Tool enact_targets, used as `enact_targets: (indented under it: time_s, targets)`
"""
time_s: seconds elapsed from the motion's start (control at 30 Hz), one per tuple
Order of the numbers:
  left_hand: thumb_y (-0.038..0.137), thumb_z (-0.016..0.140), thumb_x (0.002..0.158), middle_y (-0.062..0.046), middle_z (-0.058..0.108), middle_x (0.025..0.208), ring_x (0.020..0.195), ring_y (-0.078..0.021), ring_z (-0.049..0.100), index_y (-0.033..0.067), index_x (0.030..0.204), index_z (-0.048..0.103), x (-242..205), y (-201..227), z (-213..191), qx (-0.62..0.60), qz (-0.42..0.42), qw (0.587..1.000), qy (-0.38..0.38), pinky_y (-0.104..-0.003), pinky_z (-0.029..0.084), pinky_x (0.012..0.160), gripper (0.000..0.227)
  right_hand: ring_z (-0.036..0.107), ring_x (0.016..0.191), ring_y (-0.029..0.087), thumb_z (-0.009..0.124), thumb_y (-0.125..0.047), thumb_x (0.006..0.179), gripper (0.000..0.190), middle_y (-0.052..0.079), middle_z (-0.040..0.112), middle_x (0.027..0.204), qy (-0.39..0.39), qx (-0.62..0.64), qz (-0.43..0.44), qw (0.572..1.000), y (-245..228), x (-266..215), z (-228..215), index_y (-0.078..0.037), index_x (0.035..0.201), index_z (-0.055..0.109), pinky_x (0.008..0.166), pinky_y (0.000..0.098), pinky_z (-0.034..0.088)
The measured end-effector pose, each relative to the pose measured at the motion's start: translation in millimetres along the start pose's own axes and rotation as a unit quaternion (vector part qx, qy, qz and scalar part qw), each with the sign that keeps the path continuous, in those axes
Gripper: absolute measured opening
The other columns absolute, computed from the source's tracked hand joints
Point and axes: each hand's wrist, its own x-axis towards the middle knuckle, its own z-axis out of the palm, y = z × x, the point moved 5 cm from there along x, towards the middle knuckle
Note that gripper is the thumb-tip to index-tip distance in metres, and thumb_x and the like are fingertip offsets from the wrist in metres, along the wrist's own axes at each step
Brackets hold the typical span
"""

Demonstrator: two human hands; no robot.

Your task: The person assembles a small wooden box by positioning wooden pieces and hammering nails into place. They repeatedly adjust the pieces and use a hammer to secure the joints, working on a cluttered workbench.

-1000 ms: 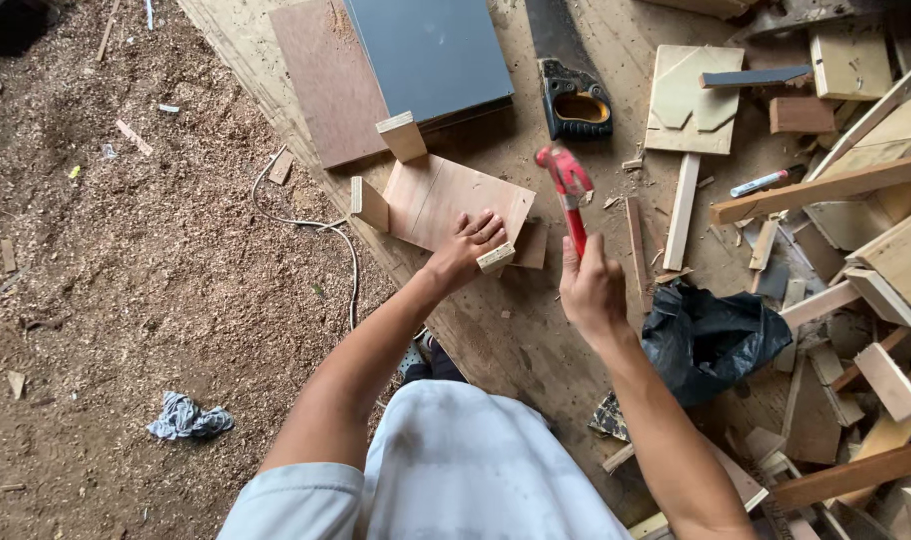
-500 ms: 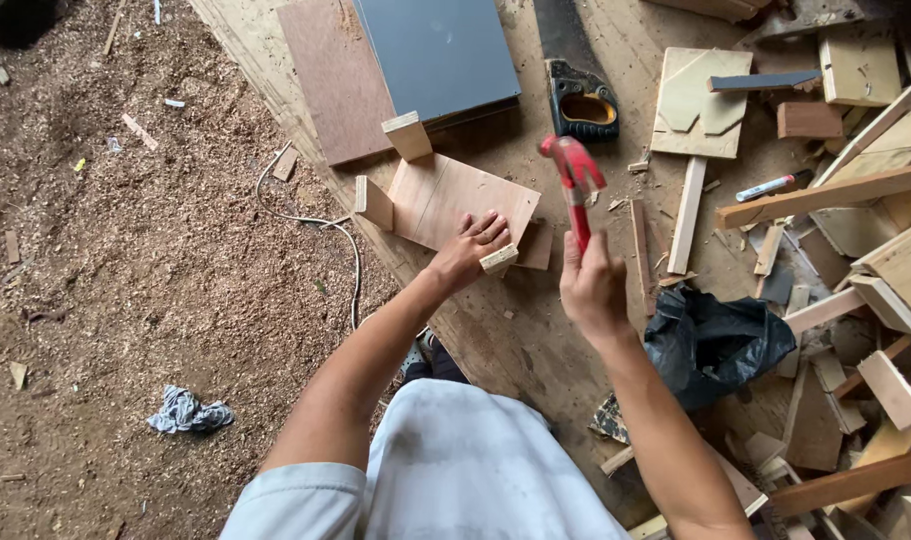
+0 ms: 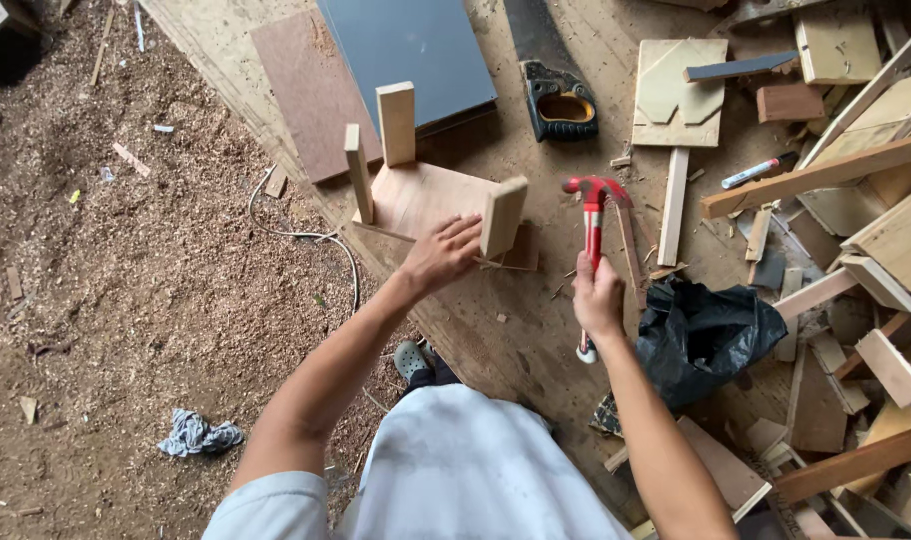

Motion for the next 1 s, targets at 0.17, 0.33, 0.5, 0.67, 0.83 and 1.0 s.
enact_targets:
  time_s: [0.17, 0.33, 0.5, 0.67, 0.83, 1.0]
  targets:
    - [0.02, 0.058, 0.105, -0.014, 0.075, 0.11, 0.097, -0.025, 0.072, 0.0051, 0.119, 0.066, 24.0, -35.8, -56.6, -0.05, -0.103, 0.974, 0.197, -0.041, 0.057, 0.088, 0.022, 0.043, 0.039, 0.008, 0.052, -0.044, 0.107, 0.039, -0.001, 0.047, 0.061, 0.007, 0.148, 0.204, 0.968, 38.6, -20.6, -8.0, -0.008, 0.092, 0.048, 0.033, 0.0273, 0.035]
    - [0.022, 0.06, 0.112, -0.006, 0.068, 0.071, 0.054, -0.0128, 0.064, 0.0024, 0.104, 0.064, 38.9, -55.7, -122.4, -0.098, -0.19, 0.906, 0.366, -0.032, 0.051, 0.045, 0.022, 0.043, 0.035, 0.011, 0.051, -0.043, 0.105, 0.037, 0.001, 0.048, 0.059, -0.001, 0.203, 0.273, 0.94, 75.3, -36.5, 1.5, -0.008, 0.092, 0.05, 0.03, 0.0298, 0.035]
    - [0.028, 0.061, 0.107, -0.004, 0.06, 0.054, 0.044, -0.0092, 0.055, 0.0025, 0.09, 0.066, 33.6, -54.1, -159.5, -0.194, -0.279, 0.848, 0.406, -0.029, 0.038, 0.04, 0.031, 0.044, 0.036, 0.011, 0.052, -0.037, 0.106, 0.033, 0.0, 0.047, 0.06, -0.002, 0.247, 0.262, 0.933, 90.8, -40.7, 11.9, -0.008, 0.092, 0.05, 0.031, 0.0291, 0.035]
    - [0.035, 0.06, 0.108, 0.0, 0.062, 0.058, 0.047, -0.0065, 0.052, 0.0082, 0.081, 0.066, 33.2, -58.1, -179.7, -0.276, -0.276, 0.811, 0.436, -0.027, 0.036, 0.04, 0.038, 0.047, 0.039, 0.011, 0.057, -0.029, 0.104, 0.027, 0.0, 0.049, 0.064, 0.0, 0.236, 0.279, 0.931, 92.5, -36.8, 8.8, -0.008, 0.092, 0.046, 0.032, 0.0296, 0.038]
    - [0.042, 0.059, 0.108, 0.003, 0.056, 0.055, 0.044, -0.0061, 0.048, 0.0113, 0.071, 0.057, 42.5, -84.1, -199.8, -0.277, -0.303, 0.809, 0.421, -0.027, 0.034, 0.039, 0.048, 0.049, 0.041, 0.011, 0.058, -0.027, 0.103, 0.02, 0.0, 0.051, 0.065, 0.011, 0.232, 0.28, 0.931, 102.3, -37.0, 10.9, -0.01, 0.097, 0.049, 0.035, 0.0293, 0.042]
    - [0.045, 0.061, 0.104, -0.003, 0.06, 0.054, 0.043, -0.0112, 0.049, 0.0074, 0.068, 0.063, 72.1, -83.4, -213.6, -0.22, -0.333, 0.866, 0.302, -0.033, 0.034, 0.039, 0.052, 0.05, 0.046, 0.01, 0.063, -0.017, 0.098, 0.015, -0.001, 0.053, 0.068, 0.046, 0.251, 0.266, 0.93, 90.1, -47.9, 16.8, -0.011, 0.105, 0.051, 0.038, 0.0287, 0.042]
